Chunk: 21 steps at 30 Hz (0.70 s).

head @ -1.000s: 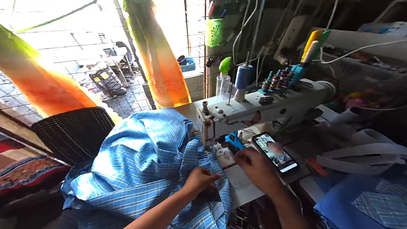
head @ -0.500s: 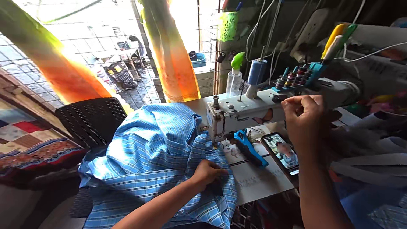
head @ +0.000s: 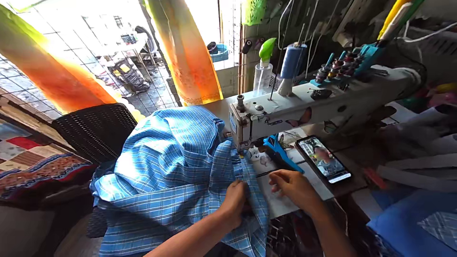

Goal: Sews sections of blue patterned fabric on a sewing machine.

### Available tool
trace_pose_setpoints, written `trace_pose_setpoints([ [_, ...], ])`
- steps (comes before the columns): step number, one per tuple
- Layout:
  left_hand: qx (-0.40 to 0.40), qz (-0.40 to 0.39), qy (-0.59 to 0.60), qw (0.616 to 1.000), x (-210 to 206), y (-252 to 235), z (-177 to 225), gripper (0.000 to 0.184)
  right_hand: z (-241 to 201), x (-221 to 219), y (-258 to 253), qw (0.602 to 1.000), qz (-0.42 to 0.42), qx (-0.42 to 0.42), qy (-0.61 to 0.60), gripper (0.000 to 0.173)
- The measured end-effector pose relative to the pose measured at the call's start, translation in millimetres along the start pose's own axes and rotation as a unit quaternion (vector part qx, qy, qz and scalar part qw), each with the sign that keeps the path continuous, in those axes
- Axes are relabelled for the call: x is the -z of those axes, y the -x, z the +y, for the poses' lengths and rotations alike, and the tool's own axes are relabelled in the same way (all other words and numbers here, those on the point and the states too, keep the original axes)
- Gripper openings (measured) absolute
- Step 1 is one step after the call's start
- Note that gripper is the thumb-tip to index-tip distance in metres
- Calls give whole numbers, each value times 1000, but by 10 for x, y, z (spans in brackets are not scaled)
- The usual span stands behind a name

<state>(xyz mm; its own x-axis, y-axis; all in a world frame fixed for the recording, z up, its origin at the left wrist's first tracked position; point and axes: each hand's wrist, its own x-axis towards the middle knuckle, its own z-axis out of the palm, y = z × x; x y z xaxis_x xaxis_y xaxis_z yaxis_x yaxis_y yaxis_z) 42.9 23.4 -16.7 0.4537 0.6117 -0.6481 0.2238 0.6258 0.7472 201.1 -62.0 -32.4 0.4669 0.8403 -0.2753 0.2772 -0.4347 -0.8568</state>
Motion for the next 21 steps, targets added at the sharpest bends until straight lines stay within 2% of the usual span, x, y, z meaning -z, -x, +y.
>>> trace_pose_setpoints([
  [2,-7,20,3,1000,15,-17,-28,26,45,-150,19,995,-54,-42,-68,30],
  [4,-4,29,-8,1000,21,-38,-45,25,62,-263,23,988,-73,-52,-126,28],
  [9,28,-6,-35,999,22,-66,-69,23,97,-366,-82,990,-53,-24,-131,27],
  [12,26,-9,-40,999,10,-73,-58,20,86,-371,-122,980,-93,-51,-171,27],
  [14,-1,-16,-80,997,30,-54,-46,17,88,-374,-138,957,-144,-90,-237,25],
  [16,-70,-58,-196,976,100,-53,-51,21,95,-368,-150,941,-157,-114,-277,18],
  [18,-180,-81,-356,913,192,-76,-42,30,99,-363,-166,939,-145,-126,-285,13],
  [19,-218,-75,-399,888,227,-86,-34,31,94,-361,-172,938,-136,-134,-288,11],
  [20,-227,-66,-411,881,258,-107,-35,31,86,-361,-175,938,-130,-139,-290,9],
  [21,-208,-60,-393,894,283,-133,-48,31,76,-367,-172,939,-124,-143,-289,7],
])
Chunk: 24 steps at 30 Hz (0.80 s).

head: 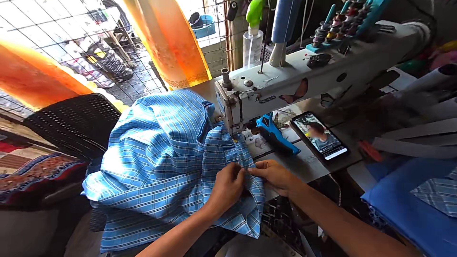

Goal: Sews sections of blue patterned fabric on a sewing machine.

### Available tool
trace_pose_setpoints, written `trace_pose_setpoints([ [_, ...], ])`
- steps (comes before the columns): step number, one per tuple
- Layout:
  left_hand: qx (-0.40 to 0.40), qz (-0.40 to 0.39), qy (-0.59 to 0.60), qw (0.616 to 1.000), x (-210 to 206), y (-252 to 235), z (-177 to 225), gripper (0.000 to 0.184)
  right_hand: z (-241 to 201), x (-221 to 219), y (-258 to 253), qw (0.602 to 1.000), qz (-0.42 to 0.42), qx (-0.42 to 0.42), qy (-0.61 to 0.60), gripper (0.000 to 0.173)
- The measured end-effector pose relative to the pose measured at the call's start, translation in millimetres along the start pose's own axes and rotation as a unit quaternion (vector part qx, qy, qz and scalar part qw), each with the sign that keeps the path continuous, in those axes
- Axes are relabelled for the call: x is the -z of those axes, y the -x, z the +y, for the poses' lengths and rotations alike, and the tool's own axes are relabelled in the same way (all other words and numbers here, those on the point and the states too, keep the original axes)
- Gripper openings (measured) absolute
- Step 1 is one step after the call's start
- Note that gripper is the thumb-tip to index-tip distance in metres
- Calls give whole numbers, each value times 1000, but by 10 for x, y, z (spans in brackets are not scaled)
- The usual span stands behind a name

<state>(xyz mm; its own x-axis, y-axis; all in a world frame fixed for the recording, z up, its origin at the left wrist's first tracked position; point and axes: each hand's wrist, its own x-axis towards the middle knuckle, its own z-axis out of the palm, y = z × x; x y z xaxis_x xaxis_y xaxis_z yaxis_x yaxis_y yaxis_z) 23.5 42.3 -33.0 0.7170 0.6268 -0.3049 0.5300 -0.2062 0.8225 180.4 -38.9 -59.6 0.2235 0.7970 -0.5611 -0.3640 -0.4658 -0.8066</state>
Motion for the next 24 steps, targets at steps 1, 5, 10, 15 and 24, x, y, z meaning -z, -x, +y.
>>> trace_pose_setpoints([
  [1,37,1,46,998,-7,-11,-34,31,-2,-13,3,1000,8,0,3,5],
  [5,86,27,136,987,2,15,-54,33,21,-46,-15,999,40,11,21,11],
  [10,148,3,202,968,90,-49,86,34,-37,-37,31,999,19,-35,3,9],
  [15,158,-10,222,962,-25,-67,124,36,-104,-11,70,998,-4,-65,7,13],
  [24,160,40,203,965,-223,68,11,37,-138,-44,32,993,-40,-110,14,14],
])
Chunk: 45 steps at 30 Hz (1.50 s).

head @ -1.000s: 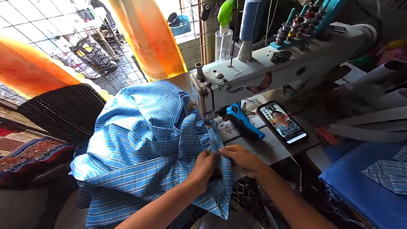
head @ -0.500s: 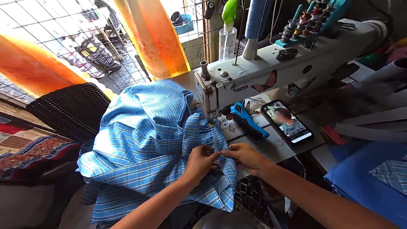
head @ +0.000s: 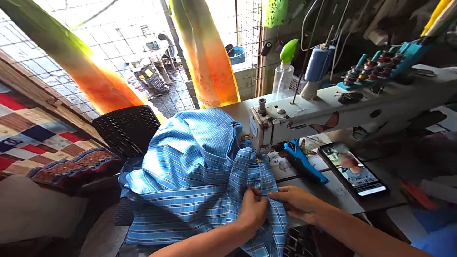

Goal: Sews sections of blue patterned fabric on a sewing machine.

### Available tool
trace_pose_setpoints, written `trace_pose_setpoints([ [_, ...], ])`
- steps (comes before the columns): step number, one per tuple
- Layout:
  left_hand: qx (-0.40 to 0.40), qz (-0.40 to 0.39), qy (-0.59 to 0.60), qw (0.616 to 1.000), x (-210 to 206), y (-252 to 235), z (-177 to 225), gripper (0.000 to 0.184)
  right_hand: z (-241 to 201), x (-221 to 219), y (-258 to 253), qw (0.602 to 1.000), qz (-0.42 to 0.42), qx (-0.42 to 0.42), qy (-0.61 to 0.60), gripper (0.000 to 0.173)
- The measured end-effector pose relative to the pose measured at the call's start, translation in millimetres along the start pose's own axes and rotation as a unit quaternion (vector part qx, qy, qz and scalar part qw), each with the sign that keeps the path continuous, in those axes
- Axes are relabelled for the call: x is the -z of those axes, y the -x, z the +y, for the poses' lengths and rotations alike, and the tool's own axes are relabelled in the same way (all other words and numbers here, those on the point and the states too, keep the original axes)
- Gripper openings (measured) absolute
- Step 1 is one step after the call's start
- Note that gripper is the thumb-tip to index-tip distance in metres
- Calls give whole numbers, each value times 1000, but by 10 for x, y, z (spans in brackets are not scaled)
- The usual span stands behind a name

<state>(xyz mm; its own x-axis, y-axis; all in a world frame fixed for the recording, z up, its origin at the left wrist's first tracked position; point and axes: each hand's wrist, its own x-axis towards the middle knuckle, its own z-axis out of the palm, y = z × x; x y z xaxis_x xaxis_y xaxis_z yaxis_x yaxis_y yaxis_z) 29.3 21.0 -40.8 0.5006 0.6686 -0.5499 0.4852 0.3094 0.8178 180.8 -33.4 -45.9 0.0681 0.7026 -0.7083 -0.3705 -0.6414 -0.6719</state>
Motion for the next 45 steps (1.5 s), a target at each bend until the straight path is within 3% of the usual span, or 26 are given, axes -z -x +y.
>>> trace_pose_setpoints([
  [4,-11,1,-2,1000,46,65,11,49,23,-73,-32,999,30,19,32,14],
  [10,-18,0,-27,999,309,25,217,25,93,-110,-50,997,58,47,25,19],
  [24,55,-71,-188,978,282,-429,551,31,118,-37,-54,999,32,35,18,14],
  [34,96,-57,-45,993,200,-380,481,20,147,5,-14,998,-3,49,34,14],
  [45,33,-56,-29,997,134,-344,295,26,168,20,-15,998,-16,55,29,15],
])
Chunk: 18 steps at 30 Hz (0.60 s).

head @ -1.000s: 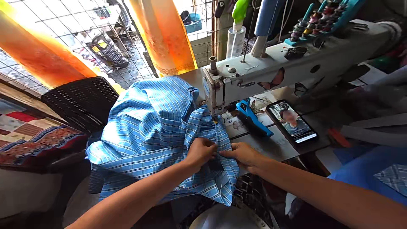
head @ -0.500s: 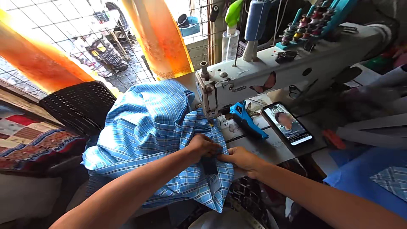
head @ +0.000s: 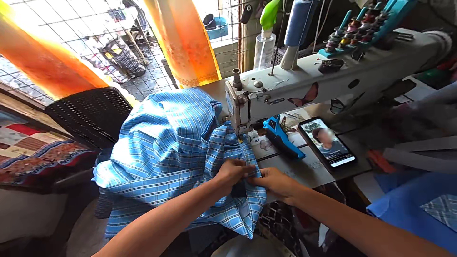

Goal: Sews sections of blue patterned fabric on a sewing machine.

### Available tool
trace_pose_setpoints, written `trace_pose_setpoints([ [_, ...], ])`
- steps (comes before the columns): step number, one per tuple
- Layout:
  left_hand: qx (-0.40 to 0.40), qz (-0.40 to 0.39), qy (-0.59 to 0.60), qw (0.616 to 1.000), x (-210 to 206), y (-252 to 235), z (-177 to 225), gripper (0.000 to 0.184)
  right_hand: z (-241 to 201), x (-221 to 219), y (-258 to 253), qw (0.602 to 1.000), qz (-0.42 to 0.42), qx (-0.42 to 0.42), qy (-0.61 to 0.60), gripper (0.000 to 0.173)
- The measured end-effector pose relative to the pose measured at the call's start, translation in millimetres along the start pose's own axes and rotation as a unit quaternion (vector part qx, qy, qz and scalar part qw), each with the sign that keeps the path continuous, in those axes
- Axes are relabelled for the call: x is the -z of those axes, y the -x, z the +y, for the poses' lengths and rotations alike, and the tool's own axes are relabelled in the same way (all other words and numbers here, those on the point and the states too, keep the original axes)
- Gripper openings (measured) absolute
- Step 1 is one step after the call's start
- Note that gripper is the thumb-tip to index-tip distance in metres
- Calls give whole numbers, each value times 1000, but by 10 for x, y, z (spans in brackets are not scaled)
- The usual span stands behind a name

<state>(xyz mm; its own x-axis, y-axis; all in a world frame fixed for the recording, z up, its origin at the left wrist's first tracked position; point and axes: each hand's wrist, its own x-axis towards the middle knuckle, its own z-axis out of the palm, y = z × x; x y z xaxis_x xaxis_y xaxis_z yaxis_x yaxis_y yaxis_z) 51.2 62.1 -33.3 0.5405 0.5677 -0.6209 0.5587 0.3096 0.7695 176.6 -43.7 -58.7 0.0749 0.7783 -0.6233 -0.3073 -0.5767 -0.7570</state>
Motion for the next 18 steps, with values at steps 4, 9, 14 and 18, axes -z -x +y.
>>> trace_pose_setpoints([
  [4,31,-11,16,999,8,-7,-29,24,-41,63,25,996,-18,-4,83,20],
  [9,35,-54,30,997,19,-33,-89,20,-222,283,64,804,149,259,514,50],
  [14,42,-79,36,995,53,-78,-96,21,-44,510,-425,593,102,531,597,39],
  [18,54,-94,44,993,64,-81,-80,23,5,611,-569,566,50,524,634,44],
])
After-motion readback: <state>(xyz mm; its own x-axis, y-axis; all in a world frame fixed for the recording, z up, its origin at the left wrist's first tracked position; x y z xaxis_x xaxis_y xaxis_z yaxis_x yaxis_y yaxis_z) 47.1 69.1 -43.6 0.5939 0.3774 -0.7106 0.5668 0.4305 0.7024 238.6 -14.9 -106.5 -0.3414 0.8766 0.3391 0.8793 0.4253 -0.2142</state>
